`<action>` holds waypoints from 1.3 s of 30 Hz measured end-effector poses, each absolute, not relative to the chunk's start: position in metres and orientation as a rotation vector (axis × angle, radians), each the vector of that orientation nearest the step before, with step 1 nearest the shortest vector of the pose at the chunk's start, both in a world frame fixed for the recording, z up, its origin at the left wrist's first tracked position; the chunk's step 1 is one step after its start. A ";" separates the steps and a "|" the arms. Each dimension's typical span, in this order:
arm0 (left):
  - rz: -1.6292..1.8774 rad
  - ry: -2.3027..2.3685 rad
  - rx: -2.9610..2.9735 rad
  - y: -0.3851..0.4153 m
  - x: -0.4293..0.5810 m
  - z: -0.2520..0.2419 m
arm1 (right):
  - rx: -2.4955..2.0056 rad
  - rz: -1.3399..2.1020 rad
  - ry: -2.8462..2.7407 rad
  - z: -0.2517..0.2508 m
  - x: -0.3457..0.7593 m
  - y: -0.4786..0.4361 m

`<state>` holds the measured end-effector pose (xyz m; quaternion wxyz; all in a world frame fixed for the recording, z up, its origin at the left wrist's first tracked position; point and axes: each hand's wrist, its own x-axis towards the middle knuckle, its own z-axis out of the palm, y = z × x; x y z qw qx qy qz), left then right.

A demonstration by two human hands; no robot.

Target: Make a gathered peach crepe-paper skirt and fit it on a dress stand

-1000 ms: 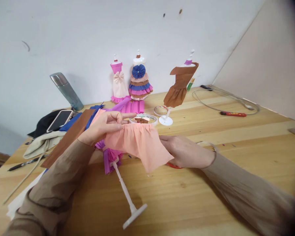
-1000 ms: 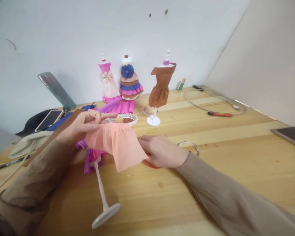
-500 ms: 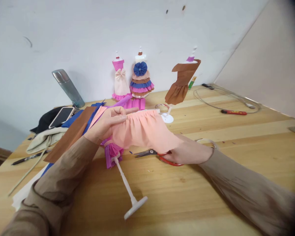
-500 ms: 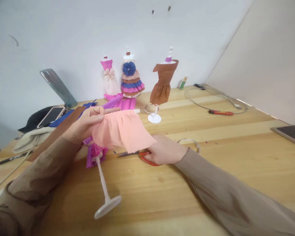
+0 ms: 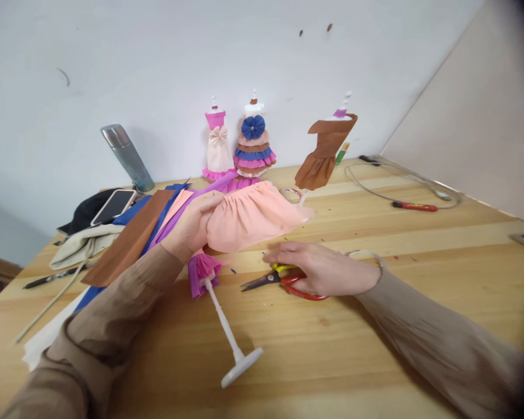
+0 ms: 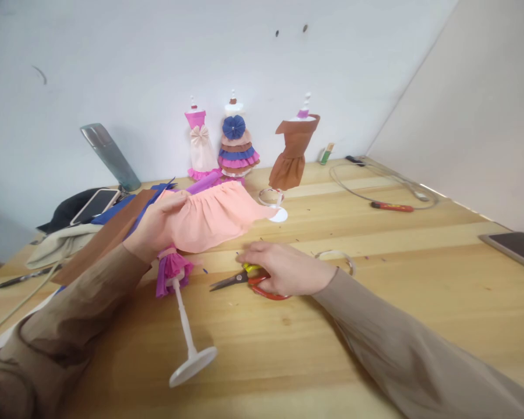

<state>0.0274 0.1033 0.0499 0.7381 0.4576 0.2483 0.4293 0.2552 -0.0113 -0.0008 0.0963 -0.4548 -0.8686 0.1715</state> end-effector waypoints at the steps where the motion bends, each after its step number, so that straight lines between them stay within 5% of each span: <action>1: 0.958 0.549 0.998 0.104 0.027 0.050 | -1.339 0.517 -2.572 0.000 0.255 -0.011; 12: 1.127 0.561 0.984 0.118 0.018 0.053 | -1.092 0.738 -2.405 0.006 0.253 -0.012; 27: 1.208 0.498 0.894 0.092 0.028 0.051 | -1.327 0.680 -1.756 -0.006 0.234 -0.004; 35: 1.187 0.480 0.854 0.082 0.029 0.053 | -0.959 1.241 -1.205 0.014 0.193 0.001; 39: 1.180 0.517 0.859 0.084 0.029 0.047 | -0.987 1.134 -1.045 0.023 0.181 0.005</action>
